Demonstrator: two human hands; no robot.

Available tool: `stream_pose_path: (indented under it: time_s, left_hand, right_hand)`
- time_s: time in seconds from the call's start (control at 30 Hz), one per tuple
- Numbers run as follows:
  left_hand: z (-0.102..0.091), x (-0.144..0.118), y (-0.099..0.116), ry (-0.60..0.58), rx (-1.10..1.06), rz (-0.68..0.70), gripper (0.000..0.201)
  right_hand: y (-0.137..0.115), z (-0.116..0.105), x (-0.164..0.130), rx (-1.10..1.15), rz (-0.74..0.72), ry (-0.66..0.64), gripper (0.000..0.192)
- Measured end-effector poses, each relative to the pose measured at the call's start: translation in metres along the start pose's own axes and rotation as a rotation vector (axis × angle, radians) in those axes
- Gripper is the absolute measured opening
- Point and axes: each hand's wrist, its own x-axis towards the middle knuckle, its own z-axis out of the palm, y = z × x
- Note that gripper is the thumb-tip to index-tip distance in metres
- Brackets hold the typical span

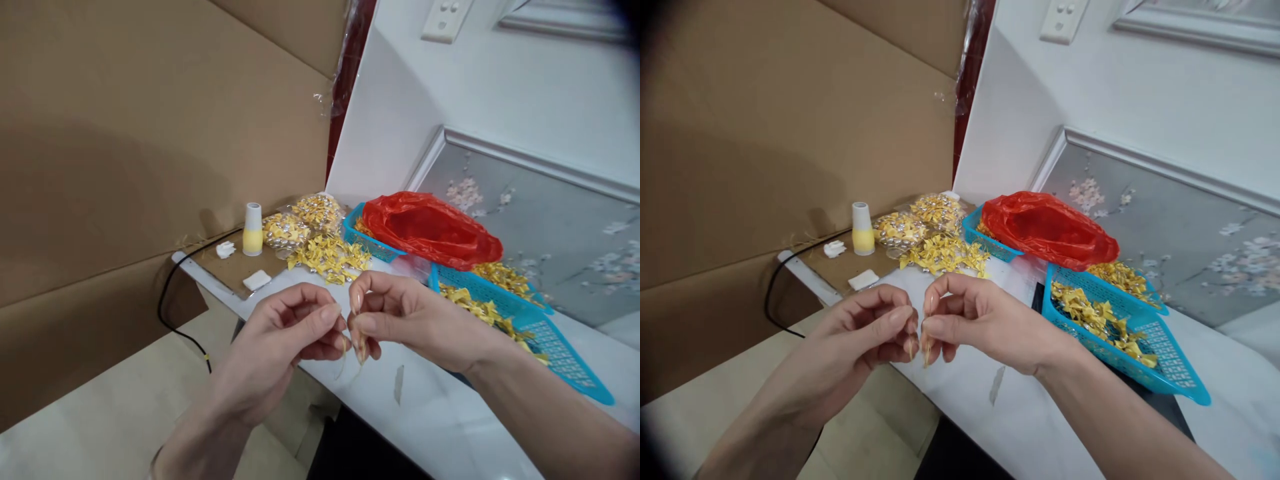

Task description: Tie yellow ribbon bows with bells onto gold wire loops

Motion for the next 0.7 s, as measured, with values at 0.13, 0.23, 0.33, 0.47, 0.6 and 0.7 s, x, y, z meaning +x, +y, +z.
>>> stream_pose_path:
  time_s: [0.13, 0.23, 0.33, 0.47, 0.6, 0.7]
  left_hand:
    - [-0.0007, 0.0002, -0.0008, -0.006, -0.007, -0.001, 0.012]
    - [-0.0020, 0.0009, -0.0025, -0.006, -0.014, 0.004, 0.014]
    - [-0.0025, 0.0016, -0.0035, 0.005, -0.016, -0.004, 0.015]
    - [-0.0023, 0.0024, -0.0035, 0.001, -0.039, -0.010, 0.014]
    - [-0.0025, 0.0017, -0.0027, 0.001, -0.075, -0.017, 0.013]
    - [-0.0026, 0.0004, -0.0025, -0.001, -0.094, -0.027, 0.013]
  right_hand:
    - [-0.0014, -0.0021, -0.0013, -0.047, -0.034, 0.020, 0.024]
    - [-0.0019, -0.0030, -0.0025, -0.107, -0.053, 0.042, 0.025]
    - [-0.0015, -0.0035, -0.0021, -0.149, -0.074, 0.067, 0.028]
    - [0.0000, -0.0044, 0.0001, -0.168, -0.110, 0.078, 0.026]
    - [0.0018, -0.0052, 0.0017, -0.136, -0.107, 0.089, 0.026]
    - [0.0033, -0.0055, 0.0023, -0.084, -0.099, 0.090, 0.024]
